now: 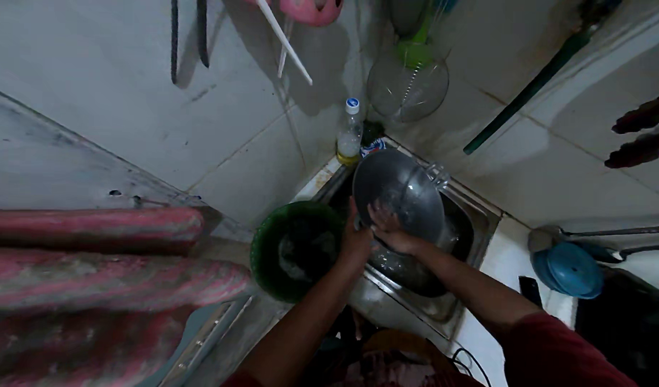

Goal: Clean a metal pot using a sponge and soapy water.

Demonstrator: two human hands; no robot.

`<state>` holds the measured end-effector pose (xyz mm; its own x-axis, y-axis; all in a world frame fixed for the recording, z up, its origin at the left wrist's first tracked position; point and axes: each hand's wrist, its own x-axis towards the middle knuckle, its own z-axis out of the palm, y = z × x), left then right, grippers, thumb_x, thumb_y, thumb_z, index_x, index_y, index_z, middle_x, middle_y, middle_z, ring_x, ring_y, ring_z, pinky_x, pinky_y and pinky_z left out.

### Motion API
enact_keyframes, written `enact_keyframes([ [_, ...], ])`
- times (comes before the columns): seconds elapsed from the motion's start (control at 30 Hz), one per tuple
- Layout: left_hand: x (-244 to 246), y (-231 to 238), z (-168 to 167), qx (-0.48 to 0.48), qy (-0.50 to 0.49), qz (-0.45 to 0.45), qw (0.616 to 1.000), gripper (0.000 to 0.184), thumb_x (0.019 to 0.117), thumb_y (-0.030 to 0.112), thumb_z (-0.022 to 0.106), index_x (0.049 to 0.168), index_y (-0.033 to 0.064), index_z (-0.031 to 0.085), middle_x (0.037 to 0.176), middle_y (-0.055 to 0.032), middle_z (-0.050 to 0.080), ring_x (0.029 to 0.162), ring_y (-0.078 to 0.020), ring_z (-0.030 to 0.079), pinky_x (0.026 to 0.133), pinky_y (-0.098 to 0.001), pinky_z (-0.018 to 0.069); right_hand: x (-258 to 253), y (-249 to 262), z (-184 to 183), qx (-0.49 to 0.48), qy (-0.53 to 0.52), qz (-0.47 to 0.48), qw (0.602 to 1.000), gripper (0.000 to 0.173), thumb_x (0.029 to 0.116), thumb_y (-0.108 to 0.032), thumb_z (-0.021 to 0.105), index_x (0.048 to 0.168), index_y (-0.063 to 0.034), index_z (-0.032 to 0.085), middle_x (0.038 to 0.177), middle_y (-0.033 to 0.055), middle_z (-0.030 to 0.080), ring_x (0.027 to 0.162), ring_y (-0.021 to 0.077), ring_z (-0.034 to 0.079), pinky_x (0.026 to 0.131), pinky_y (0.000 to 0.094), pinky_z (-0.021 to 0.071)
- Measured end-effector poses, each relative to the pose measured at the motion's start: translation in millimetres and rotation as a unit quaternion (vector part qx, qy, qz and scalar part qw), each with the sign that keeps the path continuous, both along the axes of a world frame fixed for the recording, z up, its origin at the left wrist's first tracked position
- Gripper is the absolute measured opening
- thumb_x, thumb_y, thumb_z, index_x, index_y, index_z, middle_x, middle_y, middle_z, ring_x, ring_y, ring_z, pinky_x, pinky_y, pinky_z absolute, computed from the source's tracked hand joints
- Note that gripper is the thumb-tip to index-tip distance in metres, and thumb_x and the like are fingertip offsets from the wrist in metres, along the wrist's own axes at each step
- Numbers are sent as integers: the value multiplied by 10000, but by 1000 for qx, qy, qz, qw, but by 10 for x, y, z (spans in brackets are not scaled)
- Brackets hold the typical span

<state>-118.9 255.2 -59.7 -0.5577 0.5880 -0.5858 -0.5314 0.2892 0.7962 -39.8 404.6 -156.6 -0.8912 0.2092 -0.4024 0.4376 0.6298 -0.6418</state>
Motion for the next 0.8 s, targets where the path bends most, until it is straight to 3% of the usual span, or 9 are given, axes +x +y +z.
enact_keyframes([
  [0.07,-35,-49,-21,-4,-11,14,1000,805,1015,-39,468,1640,336,128,1533,-192,400,1094,-302,622,797,-436,579,186,130,142,-29,-61,83,994,621,1117,-402,320,1668,-199,120,1740,67,-19,1596,304,-91,1241,635,-76],
  [0.17,-8,-107,-47,-7,-42,16,999,849,988,-79,462,1641,337,112,1534,-207,379,1101,-321,610,787,-441,576,425,544,79,129,-129,104,978,662,1082,-543,350,1662,-275,175,1738,85,41,1592,363,-63,1217,675,-94],
  [0.33,117,-137,-28,3,-76,1,997,839,983,-73,467,1641,316,121,1422,-221,466,999,-288,642,752,-403,587,228,727,-277,378,0,-78,923,806,1066,-520,387,1647,-39,104,1712,227,22,1583,424,-14,1214,702,-50],
  [0.43,198,-161,-19,13,-93,-34,995,862,989,-43,465,1645,337,55,1445,-216,450,1027,-285,635,775,-404,580,-61,425,-390,343,93,-141,924,757,1082,-478,338,1641,-15,122,1688,302,23,1556,513,5,1205,726,55],
  [0.53,222,-196,-71,27,-116,-43,992,849,976,-48,444,1649,299,61,1522,-206,389,1082,-291,625,780,-406,584,-93,71,-270,201,102,-72,972,716,1092,-434,309,1644,-22,113,1700,268,20,1576,450,33,1224,683,115],
  [0.6,221,-235,-145,32,-152,-37,987,853,968,-57,428,1647,290,44,1555,-200,351,1133,-309,621,808,-425,594,30,-51,280,124,-69,5,990,662,1095,-413,424,1610,-21,283,1665,244,249,1544,387,262,1234,590,242],
  [0.67,262,-261,-210,33,-199,-29,979,861,979,-60,413,1643,308,7,1616,-181,261,1186,-326,611,834,-453,603,-13,-75,843,150,-205,46,966,487,1077,-401,501,1322,-5,643,1333,266,624,1271,434,581,1061,636,428],
  [0.73,353,-282,-271,46,-241,-40,969,865,977,-61,380,1641,318,-25,1672,-138,147,1213,-309,598,831,-449,606,-149,-146,1210,190,-194,32,962,425,1082,-365,505,1182,-15,724,1161,257,697,1149,448,641,996,650,463],
  [0.8,492,-288,-322,52,-301,-30,952,766,1004,-28,359,1643,284,73,1602,-170,295,1136,-321,629,817,-458,597,-334,-356,1340,208,-84,38,974,297,1069,-269,547,1126,-55,746,1089,195,720,1062,395,681,938,620,518],
])
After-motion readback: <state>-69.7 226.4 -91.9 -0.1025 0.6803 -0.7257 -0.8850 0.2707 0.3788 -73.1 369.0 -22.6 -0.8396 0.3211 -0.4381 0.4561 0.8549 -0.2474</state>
